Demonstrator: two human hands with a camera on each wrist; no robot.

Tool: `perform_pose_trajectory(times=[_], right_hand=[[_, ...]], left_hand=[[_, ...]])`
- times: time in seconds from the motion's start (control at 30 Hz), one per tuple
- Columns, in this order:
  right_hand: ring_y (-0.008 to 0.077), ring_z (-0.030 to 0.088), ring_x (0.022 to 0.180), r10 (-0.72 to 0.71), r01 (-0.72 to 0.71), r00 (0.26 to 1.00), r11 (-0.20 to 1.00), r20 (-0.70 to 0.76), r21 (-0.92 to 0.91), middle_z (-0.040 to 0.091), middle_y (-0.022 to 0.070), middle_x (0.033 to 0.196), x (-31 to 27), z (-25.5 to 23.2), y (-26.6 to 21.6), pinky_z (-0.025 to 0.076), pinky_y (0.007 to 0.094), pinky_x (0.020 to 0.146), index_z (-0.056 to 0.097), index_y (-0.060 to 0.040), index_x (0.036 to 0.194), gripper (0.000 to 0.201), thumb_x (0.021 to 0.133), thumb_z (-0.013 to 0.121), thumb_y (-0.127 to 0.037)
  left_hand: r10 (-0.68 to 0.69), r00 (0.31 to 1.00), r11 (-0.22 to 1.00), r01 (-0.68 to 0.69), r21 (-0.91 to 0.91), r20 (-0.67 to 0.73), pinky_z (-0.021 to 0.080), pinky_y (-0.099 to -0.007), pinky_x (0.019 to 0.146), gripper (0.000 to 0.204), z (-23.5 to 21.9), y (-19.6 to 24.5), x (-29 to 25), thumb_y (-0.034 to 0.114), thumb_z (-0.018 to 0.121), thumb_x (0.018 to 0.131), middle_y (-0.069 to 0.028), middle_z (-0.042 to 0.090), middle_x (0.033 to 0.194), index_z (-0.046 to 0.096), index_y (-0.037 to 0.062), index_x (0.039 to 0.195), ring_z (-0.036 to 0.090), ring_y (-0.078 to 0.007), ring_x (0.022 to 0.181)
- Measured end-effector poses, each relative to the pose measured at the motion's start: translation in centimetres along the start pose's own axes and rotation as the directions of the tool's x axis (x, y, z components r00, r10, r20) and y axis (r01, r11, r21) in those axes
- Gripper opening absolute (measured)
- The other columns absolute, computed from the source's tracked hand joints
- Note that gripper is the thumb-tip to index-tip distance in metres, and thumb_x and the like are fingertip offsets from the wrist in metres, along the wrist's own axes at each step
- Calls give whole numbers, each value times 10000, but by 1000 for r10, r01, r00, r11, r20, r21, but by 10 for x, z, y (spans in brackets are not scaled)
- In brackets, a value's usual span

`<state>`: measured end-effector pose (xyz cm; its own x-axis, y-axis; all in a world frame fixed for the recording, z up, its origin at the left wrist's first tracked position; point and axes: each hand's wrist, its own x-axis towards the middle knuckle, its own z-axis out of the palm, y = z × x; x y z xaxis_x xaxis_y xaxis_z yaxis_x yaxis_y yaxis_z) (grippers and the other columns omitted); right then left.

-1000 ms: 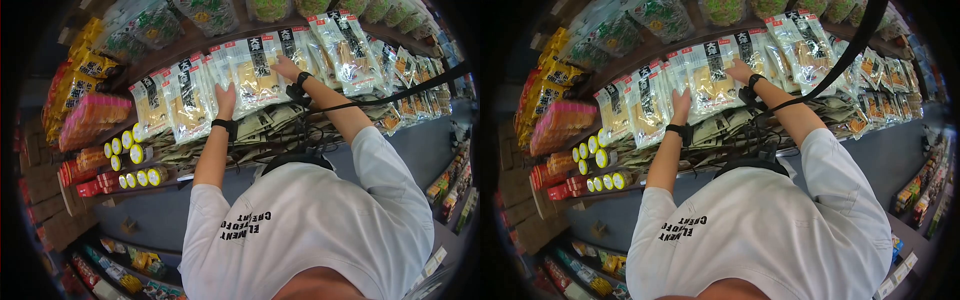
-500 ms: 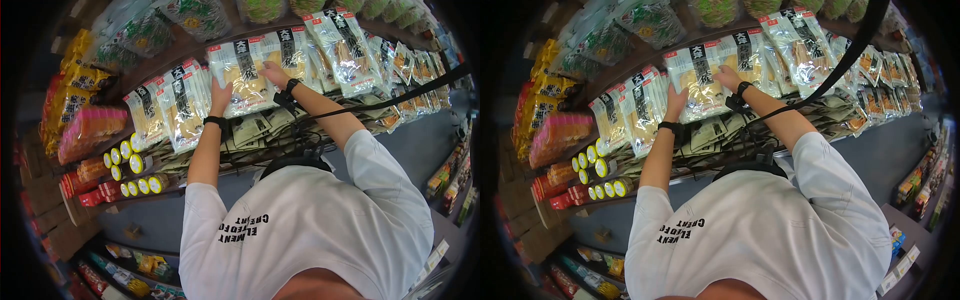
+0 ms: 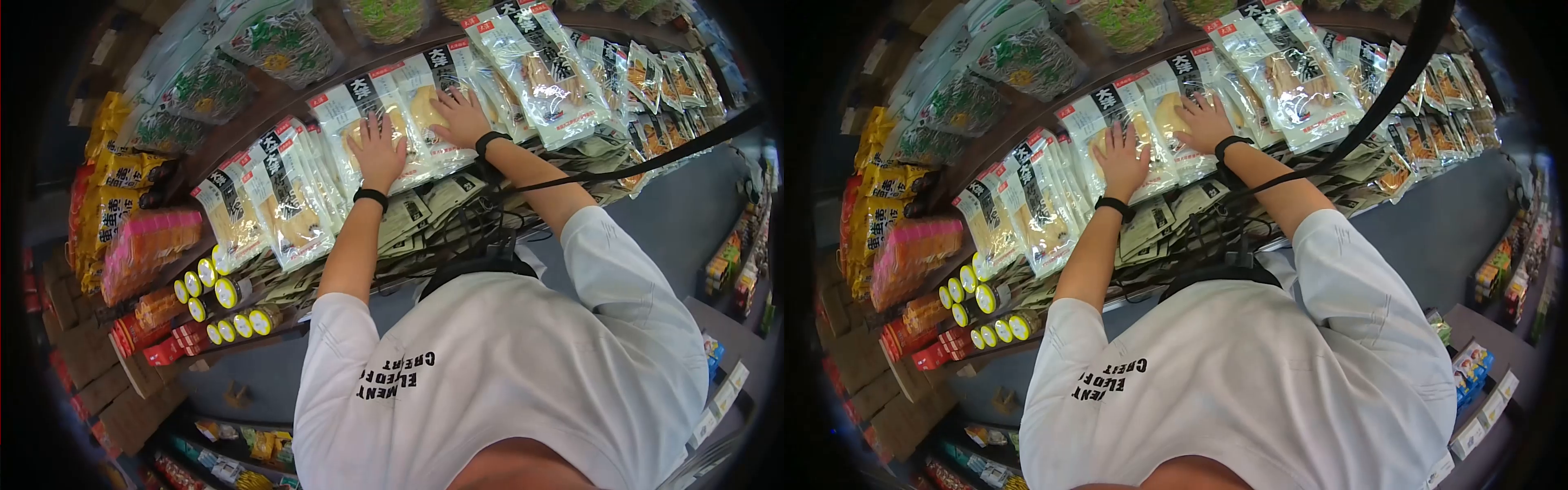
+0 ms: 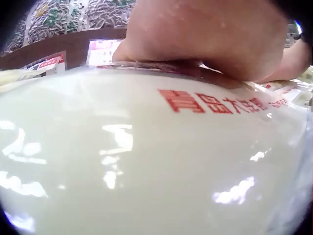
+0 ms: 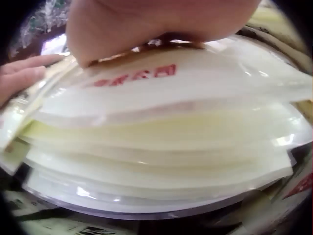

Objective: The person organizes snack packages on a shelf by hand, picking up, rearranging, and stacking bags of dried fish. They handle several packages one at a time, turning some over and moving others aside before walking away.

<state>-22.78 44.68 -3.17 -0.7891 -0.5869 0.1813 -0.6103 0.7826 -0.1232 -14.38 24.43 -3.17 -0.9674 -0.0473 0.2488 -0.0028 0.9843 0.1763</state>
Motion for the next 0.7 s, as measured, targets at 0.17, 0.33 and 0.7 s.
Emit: perform_pose_trajectory(times=[0.17, 0.33, 0.7], right_hand=[[291, 254, 1310, -104, 102, 995, 985, 8, 142, 347, 68, 1388, -2, 3, 28, 118, 528, 1061, 419, -154, 1294, 586, 805, 528, -458], [286, 237, 1316, -188, 178, 982, 960, 28, 216, 345, 69, 1388, 1, -3, 38, 133, 531, 1057, 427, -158, 1284, 574, 789, 552, -422], [301, 242, 1309, -183, 190, 981, 969, -61, 159, 334, 84, 1392, 2, 3, 35, 148, 532, 1051, 396, -136, 1301, 610, 800, 522, -460]], left_hand=[[-50, 999, 999, 49, 11, 19, 103, -619, 1008, 584, 1, -12, -8, 418, 487, 836, -140, 280, 1416, 374, 121, 1327, 225, -334, 1312], [-46, 998, 999, 46, -12, 39, 103, -608, 1012, 590, 0, -16, -2, 408, 490, 834, -143, 280, 1417, 365, 120, 1334, 220, -336, 1314], [17, 996, 1000, -18, 16, 84, 119, -604, 1006, 598, 2, -20, -4, 396, 474, 845, -156, 255, 1425, 336, 102, 1347, 216, -355, 1308]])
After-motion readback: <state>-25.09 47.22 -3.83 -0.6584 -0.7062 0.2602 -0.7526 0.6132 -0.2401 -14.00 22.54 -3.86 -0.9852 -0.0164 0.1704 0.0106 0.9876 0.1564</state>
